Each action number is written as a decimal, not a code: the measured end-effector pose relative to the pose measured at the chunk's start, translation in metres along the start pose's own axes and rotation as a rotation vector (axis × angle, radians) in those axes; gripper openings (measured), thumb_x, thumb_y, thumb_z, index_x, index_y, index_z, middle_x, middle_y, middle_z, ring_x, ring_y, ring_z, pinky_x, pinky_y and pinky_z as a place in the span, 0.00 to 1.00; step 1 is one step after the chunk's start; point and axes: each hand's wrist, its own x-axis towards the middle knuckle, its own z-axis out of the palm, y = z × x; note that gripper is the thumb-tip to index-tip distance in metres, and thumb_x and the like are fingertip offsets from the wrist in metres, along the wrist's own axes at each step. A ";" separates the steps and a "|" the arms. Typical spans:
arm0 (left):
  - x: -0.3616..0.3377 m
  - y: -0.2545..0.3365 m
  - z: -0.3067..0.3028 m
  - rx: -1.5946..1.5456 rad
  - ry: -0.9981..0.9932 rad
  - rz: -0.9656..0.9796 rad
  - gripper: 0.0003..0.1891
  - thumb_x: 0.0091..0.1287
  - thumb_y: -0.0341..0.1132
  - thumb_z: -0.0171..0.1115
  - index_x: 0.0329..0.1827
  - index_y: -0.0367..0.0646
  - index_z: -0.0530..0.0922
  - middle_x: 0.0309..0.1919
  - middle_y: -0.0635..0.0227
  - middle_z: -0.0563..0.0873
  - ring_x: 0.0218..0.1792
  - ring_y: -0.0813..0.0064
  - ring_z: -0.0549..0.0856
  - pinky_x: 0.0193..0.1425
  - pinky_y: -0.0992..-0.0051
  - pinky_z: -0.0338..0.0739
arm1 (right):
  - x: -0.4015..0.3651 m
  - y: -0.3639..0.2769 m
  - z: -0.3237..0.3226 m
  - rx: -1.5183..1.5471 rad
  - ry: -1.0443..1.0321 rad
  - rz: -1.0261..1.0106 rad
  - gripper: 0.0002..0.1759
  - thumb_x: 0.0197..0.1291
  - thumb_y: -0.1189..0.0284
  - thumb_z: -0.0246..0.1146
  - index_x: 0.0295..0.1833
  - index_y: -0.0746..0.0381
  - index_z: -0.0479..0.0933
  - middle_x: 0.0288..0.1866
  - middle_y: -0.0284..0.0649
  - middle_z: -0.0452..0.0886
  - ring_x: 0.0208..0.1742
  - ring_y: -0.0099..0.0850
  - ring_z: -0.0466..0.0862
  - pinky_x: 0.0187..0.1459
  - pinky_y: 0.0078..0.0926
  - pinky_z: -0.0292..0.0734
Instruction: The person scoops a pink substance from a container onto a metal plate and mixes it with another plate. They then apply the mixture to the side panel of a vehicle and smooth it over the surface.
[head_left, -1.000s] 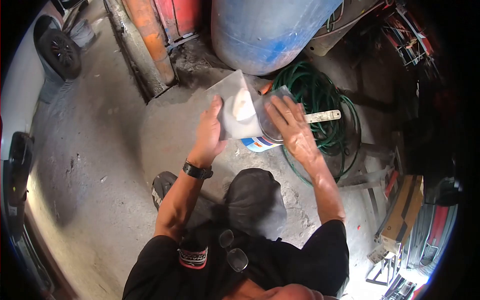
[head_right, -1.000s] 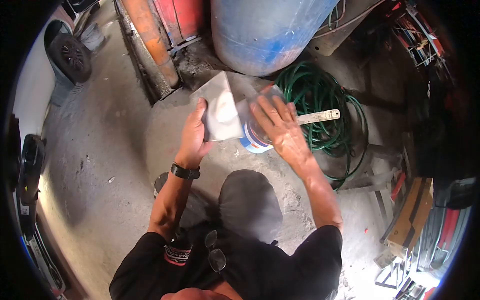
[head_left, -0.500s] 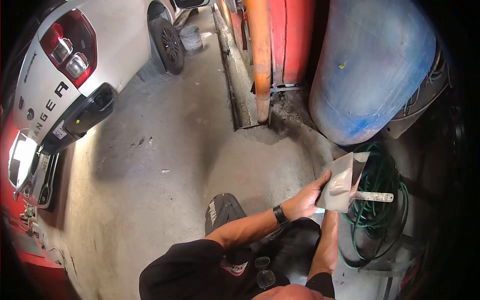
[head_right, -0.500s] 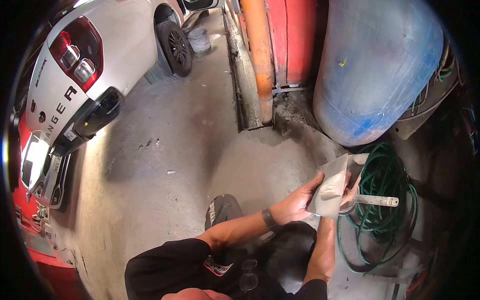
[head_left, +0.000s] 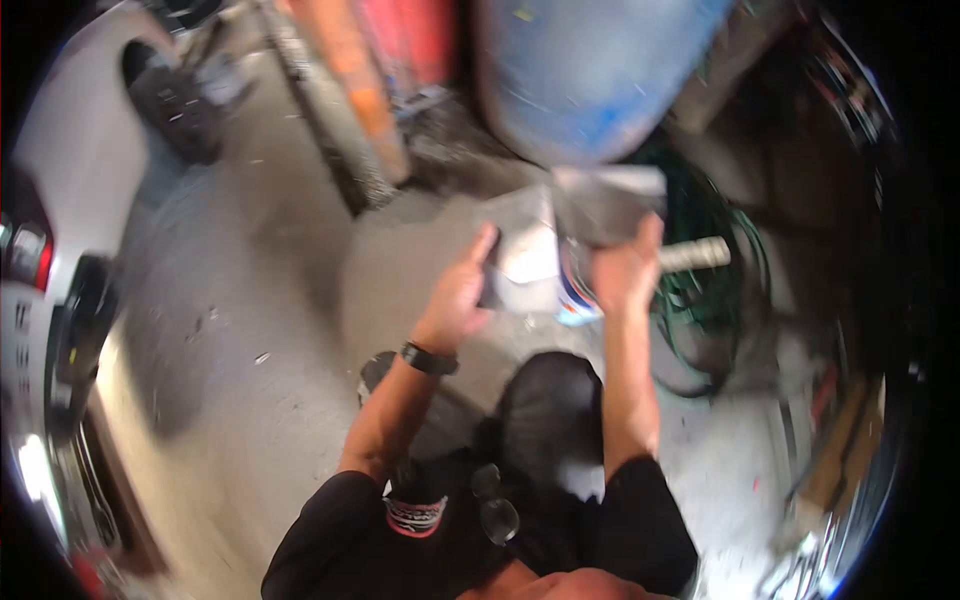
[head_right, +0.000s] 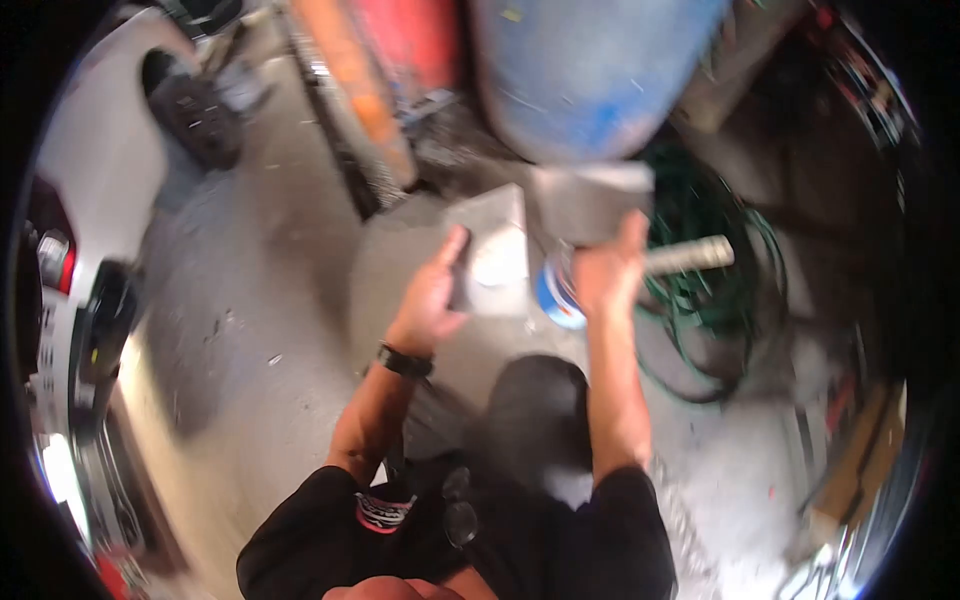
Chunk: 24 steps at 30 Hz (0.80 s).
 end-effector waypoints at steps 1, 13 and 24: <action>0.002 -0.011 -0.003 -0.032 -0.004 -0.029 0.24 0.77 0.50 0.55 0.65 0.40 0.75 0.57 0.67 0.84 0.55 0.73 0.85 0.62 0.68 0.79 | -0.007 0.003 0.008 -0.077 0.064 0.015 0.31 0.78 0.50 0.46 0.69 0.65 0.69 0.66 0.42 0.78 0.66 0.38 0.77 0.69 0.42 0.68; -0.004 -0.032 -0.004 0.290 -0.130 0.191 0.30 0.76 0.43 0.52 0.75 0.32 0.62 0.69 0.58 0.74 0.68 0.67 0.74 0.74 0.67 0.64 | -0.085 -0.059 -0.018 -0.865 -0.042 -0.382 0.27 0.78 0.58 0.52 0.72 0.66 0.66 0.65 0.43 0.77 0.60 0.27 0.75 0.61 0.27 0.71; 0.018 -0.007 -0.061 1.365 -0.270 0.749 0.39 0.66 0.41 0.64 0.75 0.26 0.60 0.71 0.49 0.70 0.70 0.61 0.72 0.75 0.66 0.63 | -0.151 -0.423 -0.299 -2.542 1.179 -1.088 0.17 0.63 0.64 0.62 0.55 0.57 0.81 0.45 0.50 0.83 0.50 0.49 0.81 0.50 0.47 0.77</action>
